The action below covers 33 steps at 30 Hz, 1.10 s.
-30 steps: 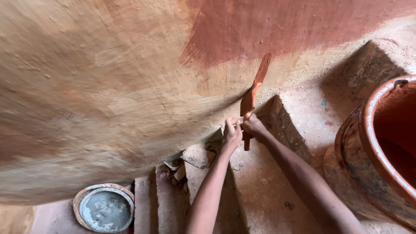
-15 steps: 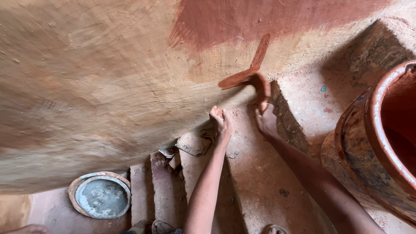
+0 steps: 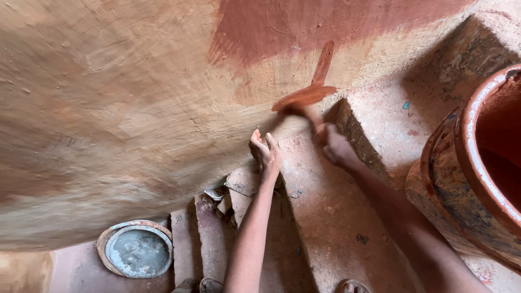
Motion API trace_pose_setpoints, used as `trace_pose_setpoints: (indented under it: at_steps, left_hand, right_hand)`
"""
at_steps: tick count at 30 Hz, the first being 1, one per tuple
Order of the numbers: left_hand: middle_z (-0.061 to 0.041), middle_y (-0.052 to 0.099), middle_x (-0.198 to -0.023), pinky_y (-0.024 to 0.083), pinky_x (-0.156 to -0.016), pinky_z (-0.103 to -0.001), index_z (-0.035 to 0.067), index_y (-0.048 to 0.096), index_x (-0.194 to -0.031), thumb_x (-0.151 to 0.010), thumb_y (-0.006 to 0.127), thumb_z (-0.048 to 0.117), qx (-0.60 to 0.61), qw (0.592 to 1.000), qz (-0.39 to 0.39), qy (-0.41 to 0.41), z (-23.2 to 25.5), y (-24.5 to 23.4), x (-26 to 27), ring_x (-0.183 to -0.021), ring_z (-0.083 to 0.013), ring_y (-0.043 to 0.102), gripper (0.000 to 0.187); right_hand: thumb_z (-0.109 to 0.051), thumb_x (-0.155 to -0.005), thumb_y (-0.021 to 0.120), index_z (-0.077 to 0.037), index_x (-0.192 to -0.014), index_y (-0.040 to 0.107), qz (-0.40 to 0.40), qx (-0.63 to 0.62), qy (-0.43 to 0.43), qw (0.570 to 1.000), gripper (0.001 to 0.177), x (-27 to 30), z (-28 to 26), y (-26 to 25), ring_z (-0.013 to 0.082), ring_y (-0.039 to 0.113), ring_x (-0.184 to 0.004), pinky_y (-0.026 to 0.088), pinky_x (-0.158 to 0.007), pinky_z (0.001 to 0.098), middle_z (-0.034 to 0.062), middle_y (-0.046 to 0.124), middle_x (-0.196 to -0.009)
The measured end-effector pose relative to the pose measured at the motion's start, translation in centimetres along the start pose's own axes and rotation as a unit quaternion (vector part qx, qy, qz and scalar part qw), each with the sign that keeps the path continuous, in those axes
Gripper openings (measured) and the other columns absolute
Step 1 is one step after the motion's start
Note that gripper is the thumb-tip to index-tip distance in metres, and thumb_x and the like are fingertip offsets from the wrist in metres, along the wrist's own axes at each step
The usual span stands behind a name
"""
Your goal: The person paints a wall with reddish-brown paint using a wide brush. They dip the brush into a bucket on the stairs and apply paint in broad strokes, covering a light green and white surface. The person occasionally steadies themselves by placing a hand on the wall.
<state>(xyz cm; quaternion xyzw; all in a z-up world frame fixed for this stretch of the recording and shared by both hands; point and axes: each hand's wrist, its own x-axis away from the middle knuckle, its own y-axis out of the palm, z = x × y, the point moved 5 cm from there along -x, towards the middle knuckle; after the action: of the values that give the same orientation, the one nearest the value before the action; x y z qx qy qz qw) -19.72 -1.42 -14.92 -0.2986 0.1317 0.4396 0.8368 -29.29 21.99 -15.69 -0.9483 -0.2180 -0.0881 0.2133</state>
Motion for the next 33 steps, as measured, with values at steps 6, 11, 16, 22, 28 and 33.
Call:
trace_pose_setpoints:
  at_steps: [6,11,16,22,28,33]
  left_hand:
    - [-0.027,0.051,-0.136,0.045,-0.103,-0.050,-0.003,0.039,-0.138,-0.105,0.056,0.023,-0.002,1.000,-0.004,0.017,-0.6,-1.0,-0.4,-0.119,-0.0359,0.054,0.045]
    - [-0.026,0.053,-0.133,0.048,-0.100,-0.048,-0.002,0.040,-0.138,-0.107,0.055,0.022,0.000,0.999,-0.021,0.039,0.4,0.2,0.0,-0.116,-0.0340,0.057,0.042]
    - [-0.028,0.055,-0.134,0.047,-0.099,-0.050,-0.002,0.041,-0.137,-0.104,0.058,0.020,0.014,0.998,-0.026,0.063,1.1,0.7,1.3,-0.114,-0.0366,0.056,0.043]
    - [-0.024,0.054,-0.131,0.050,-0.099,-0.045,-0.001,0.041,-0.136,-0.108,0.053,0.021,0.013,0.997,-0.037,0.063,0.3,-0.3,-0.1,-0.114,-0.0313,0.059,0.038]
    - [-0.025,0.056,-0.129,0.047,-0.099,-0.047,-0.001,0.042,-0.137,-0.106,0.055,0.021,-0.015,0.998,-0.048,0.039,0.7,0.1,-0.2,-0.115,-0.0333,0.058,0.040]
    - [-0.026,0.054,-0.133,0.046,-0.102,-0.048,-0.002,0.040,-0.137,-0.107,0.055,0.021,0.006,0.995,-0.048,0.084,2.2,0.1,0.7,-0.119,-0.0355,0.056,0.041]
  right_hand:
    - [-0.020,-0.103,0.059,-0.013,-0.147,0.031,0.228,-0.170,0.082,0.955,0.053,-0.2,0.8,-0.2,0.0182,0.064,-0.080,0.058,-0.062,0.0301,0.0156,0.062,-0.114]
    - [-0.018,-0.102,0.056,-0.024,-0.153,0.028,0.071,0.008,0.003,0.997,0.058,0.3,-2.3,3.9,0.0182,0.066,-0.078,0.058,-0.069,0.0345,0.0165,0.071,-0.108]
    - [-0.022,-0.101,0.057,-0.025,-0.149,0.038,-0.068,0.154,-0.048,0.985,0.051,2.2,-3.2,2.7,0.0216,0.066,-0.074,0.060,-0.068,0.0405,0.0141,0.071,-0.112]
    - [-0.015,-0.099,0.061,-0.020,-0.150,0.034,0.226,-0.182,0.069,0.954,0.058,1.9,-2.1,-2.4,0.0222,0.064,-0.081,0.058,-0.066,0.0389,0.0163,0.065,-0.120]
    - [-0.017,-0.092,0.070,-0.024,-0.151,0.030,0.164,-0.099,0.031,0.981,0.071,1.4,-2.9,0.6,0.0251,0.068,-0.100,0.061,-0.080,0.0411,0.0183,0.062,-0.126]
    - [-0.021,-0.096,0.066,-0.030,-0.154,0.031,-0.031,0.053,-0.013,0.998,0.068,0.7,-2.2,1.1,0.0253,0.070,-0.098,0.060,-0.079,0.0386,0.0191,0.062,-0.132]
